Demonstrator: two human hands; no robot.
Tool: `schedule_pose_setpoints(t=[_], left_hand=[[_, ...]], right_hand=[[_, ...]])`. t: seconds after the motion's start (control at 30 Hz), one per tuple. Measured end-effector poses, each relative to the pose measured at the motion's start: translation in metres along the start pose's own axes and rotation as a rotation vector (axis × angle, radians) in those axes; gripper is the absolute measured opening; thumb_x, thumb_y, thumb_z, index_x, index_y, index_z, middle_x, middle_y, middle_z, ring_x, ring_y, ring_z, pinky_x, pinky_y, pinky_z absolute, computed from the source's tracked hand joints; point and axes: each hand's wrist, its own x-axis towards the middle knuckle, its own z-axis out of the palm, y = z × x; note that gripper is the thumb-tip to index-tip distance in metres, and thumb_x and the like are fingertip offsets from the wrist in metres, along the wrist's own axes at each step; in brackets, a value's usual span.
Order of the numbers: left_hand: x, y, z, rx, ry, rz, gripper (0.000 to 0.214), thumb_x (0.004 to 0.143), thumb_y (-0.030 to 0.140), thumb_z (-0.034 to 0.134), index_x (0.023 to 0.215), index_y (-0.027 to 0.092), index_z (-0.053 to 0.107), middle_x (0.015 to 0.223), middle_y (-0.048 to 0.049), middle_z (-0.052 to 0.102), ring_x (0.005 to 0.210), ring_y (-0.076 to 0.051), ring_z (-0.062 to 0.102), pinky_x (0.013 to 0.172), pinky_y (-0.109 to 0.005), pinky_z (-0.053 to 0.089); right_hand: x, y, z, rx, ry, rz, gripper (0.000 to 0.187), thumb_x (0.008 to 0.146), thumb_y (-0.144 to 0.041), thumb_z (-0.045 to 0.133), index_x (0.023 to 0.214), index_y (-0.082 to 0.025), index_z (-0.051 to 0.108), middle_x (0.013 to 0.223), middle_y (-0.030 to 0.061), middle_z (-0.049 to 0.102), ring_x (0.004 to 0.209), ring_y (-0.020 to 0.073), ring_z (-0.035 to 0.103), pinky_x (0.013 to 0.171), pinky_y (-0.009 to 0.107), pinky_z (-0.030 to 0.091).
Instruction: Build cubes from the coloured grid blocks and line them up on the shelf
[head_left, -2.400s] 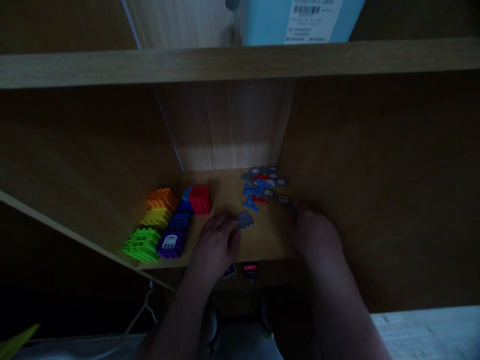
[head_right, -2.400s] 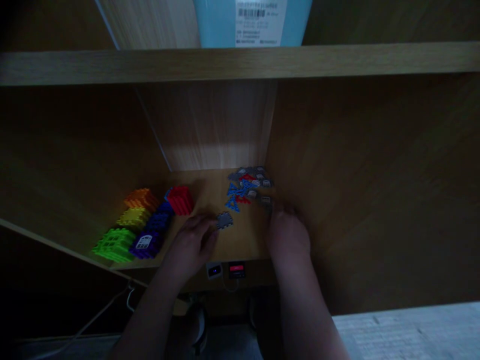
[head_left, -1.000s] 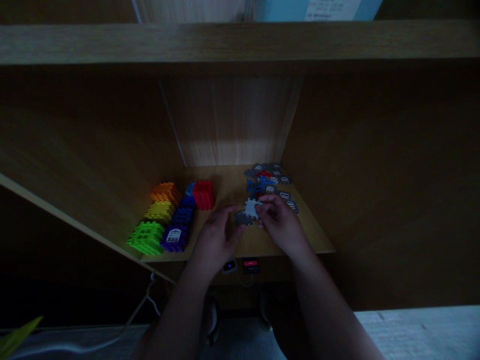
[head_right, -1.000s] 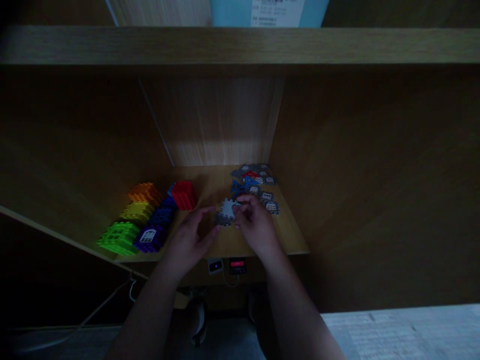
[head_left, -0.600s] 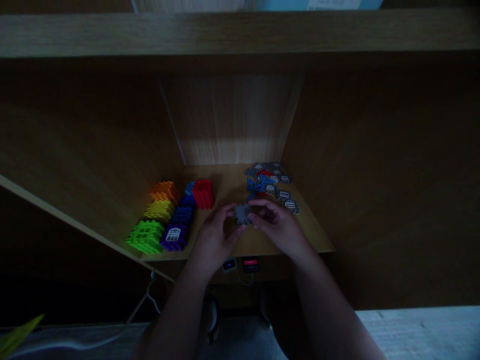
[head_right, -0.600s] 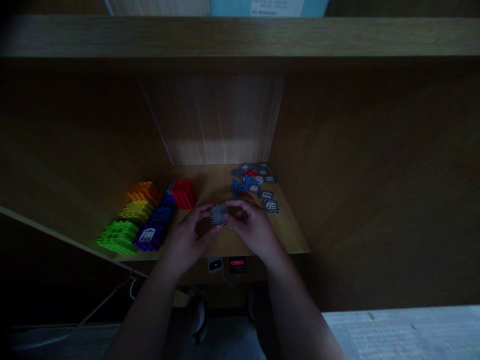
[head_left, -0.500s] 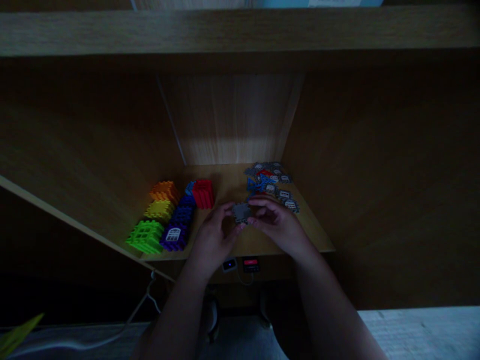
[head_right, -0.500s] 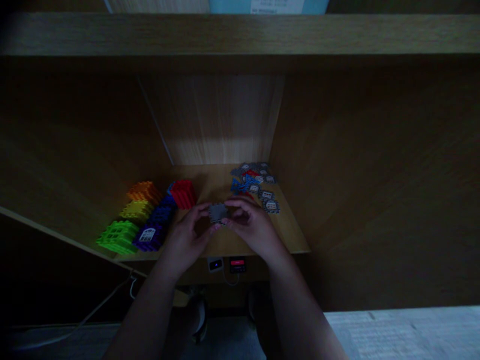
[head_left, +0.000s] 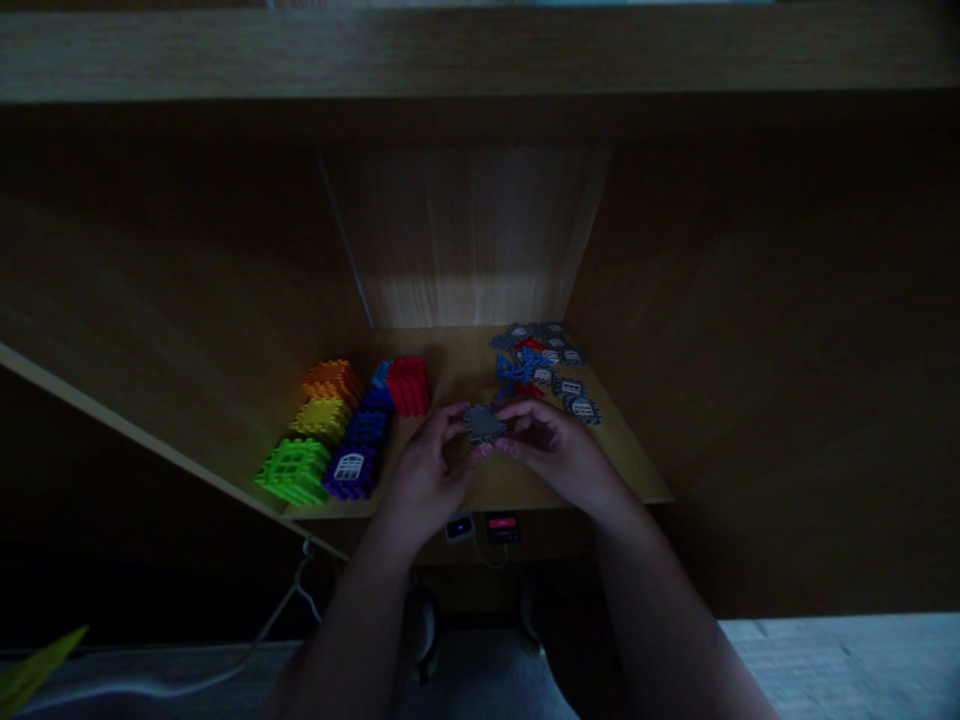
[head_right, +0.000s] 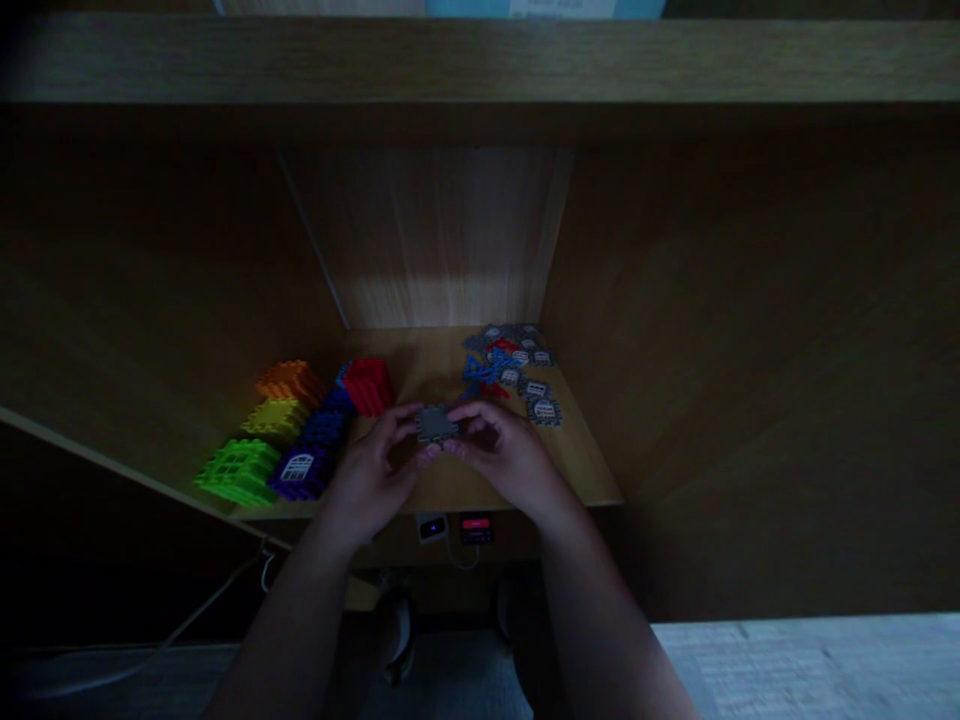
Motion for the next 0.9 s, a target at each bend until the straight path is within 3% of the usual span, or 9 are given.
schedule_pose_setpoints(t=[0.23, 0.5, 0.9], left_hand=[[-0.001, -0.004, -0.001, 0.257, 0.037, 0.057, 0.059, 0.093, 0.032, 0.083, 0.144, 0.024, 0.056, 0.151, -0.0123, 0.068, 0.143, -0.031, 0.064, 0.123, -0.05, 0.05], [0.003, -0.003, 0.001, 0.358, 0.06, 0.032, 0.039, 0.094, 0.016, 0.077, 0.13, 0.02, 0.065, 0.132, -0.0106, 0.077, 0.129, -0.03, 0.071, 0.115, -0.048, 0.057], [0.006, 0.004, 0.002, 0.269, 0.055, -0.051, 0.028, 0.094, 0.008, 0.072, 0.118, 0.021, 0.07, 0.112, -0.0056, 0.081, 0.11, -0.025, 0.076, 0.102, -0.042, 0.059]], right_hand=[[0.001, 0.005, -0.012, -0.361, 0.14, -0.032, 0.03, 0.092, -0.039, 0.083, 0.118, -0.028, 0.072, 0.11, 0.0024, 0.076, 0.099, 0.0227, 0.068, 0.09, 0.037, 0.053], [0.002, 0.002, -0.009, -0.512, 0.045, -0.065, 0.025, 0.093, -0.029, 0.083, 0.115, -0.029, 0.072, 0.12, 0.0012, 0.079, 0.115, 0.0239, 0.073, 0.103, 0.039, 0.052], [0.002, 0.004, -0.007, -0.587, 0.023, -0.098, 0.028, 0.091, -0.026, 0.085, 0.116, -0.029, 0.073, 0.118, 0.0029, 0.079, 0.115, 0.025, 0.073, 0.101, 0.04, 0.055]])
